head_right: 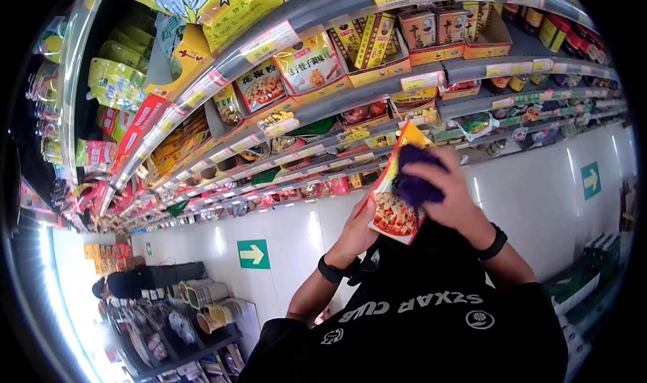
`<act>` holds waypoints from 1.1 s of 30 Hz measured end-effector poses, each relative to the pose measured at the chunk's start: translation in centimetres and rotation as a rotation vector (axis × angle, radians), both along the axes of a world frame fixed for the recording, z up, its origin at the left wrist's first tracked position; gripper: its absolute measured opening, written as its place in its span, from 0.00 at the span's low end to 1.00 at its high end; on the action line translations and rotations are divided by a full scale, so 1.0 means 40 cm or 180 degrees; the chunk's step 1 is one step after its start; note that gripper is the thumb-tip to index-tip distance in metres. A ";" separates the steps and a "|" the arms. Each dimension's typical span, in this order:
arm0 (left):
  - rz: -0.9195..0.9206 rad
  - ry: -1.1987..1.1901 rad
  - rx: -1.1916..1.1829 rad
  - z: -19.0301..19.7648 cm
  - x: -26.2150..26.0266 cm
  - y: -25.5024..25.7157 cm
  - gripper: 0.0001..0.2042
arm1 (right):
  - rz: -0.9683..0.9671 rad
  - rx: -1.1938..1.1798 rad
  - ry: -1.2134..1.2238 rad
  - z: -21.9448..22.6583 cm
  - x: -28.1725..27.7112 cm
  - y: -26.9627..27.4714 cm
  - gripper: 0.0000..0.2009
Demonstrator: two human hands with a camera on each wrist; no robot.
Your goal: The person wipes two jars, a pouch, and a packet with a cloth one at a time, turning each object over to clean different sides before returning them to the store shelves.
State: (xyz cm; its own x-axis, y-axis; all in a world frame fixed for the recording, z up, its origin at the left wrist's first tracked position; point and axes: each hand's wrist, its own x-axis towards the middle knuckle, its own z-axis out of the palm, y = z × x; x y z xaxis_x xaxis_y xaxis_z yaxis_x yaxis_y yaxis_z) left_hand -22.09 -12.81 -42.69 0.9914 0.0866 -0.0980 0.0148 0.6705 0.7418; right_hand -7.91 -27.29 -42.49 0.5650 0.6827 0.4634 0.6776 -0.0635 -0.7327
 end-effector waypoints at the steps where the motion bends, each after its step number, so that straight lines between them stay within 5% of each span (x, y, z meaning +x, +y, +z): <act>1: -0.0121 0.0028 -0.0068 -0.014 -0.007 0.006 0.29 | -0.0252 0.0172 0.0141 0.024 0.030 -0.001 0.24; 4: 0.0188 0.0210 -0.0428 -0.022 -0.034 0.014 0.31 | -0.0533 0.0705 0.0732 0.004 0.129 -0.027 0.22; 7: 0.0805 -0.0004 -0.0824 -0.013 -0.008 0.007 0.24 | -0.0196 0.1966 0.2797 -0.031 0.159 -0.034 0.19; 10: 0.1278 0.0642 -0.0962 -0.020 0.027 0.001 0.12 | -0.0259 0.0906 0.1194 -0.064 0.120 -0.026 0.16; 11: 0.1377 0.0721 -0.0961 -0.013 0.038 -0.010 0.11 | 0.0501 0.1233 0.1718 -0.042 0.099 -0.008 0.17; 12: 0.1497 0.0877 -0.1120 -0.010 0.048 -0.020 0.11 | 0.0427 0.1472 0.2077 -0.039 0.060 0.015 0.18; 15: 0.1481 0.0888 -0.1183 -0.031 0.047 -0.013 0.12 | 0.0981 0.1108 0.1524 0.008 -0.004 0.065 0.22; 18: 0.1173 0.0544 -0.1310 -0.097 -0.010 0.029 0.16 | 0.1723 0.0225 0.0447 0.053 -0.046 0.111 0.30; 20: 0.0901 0.0000 -0.0806 -0.108 -0.054 0.057 0.20 | 0.2218 0.0126 -0.0073 0.021 -0.098 0.147 0.32; 21: 0.0317 -0.0772 -0.1471 -0.180 -0.040 0.099 0.20 | 0.2323 0.0192 -0.0170 0.020 -0.122 0.159 0.32; 22: 0.0129 -0.0879 -0.1299 -0.194 -0.056 0.118 0.20 | 0.2425 0.0257 -0.0262 0.020 -0.144 0.172 0.33; 24: -0.0227 -0.1118 -0.0932 -0.224 -0.088 0.155 0.21 | 0.2369 0.0246 -0.0500 0.044 -0.168 0.199 0.35; 27: 0.0137 0.0042 0.0564 -0.114 -0.178 0.134 0.18 | 0.1934 0.0260 -0.0932 0.072 -0.185 0.252 0.34; 30: 0.0343 0.0156 0.0437 -0.112 -0.209 0.172 0.18 | 0.0953 0.0234 -0.0745 0.083 -0.201 0.306 0.30; 33: 0.0433 0.0138 0.0230 -0.135 -0.242 0.221 0.19 | 0.0745 0.0201 -0.0475 0.093 -0.225 0.345 0.28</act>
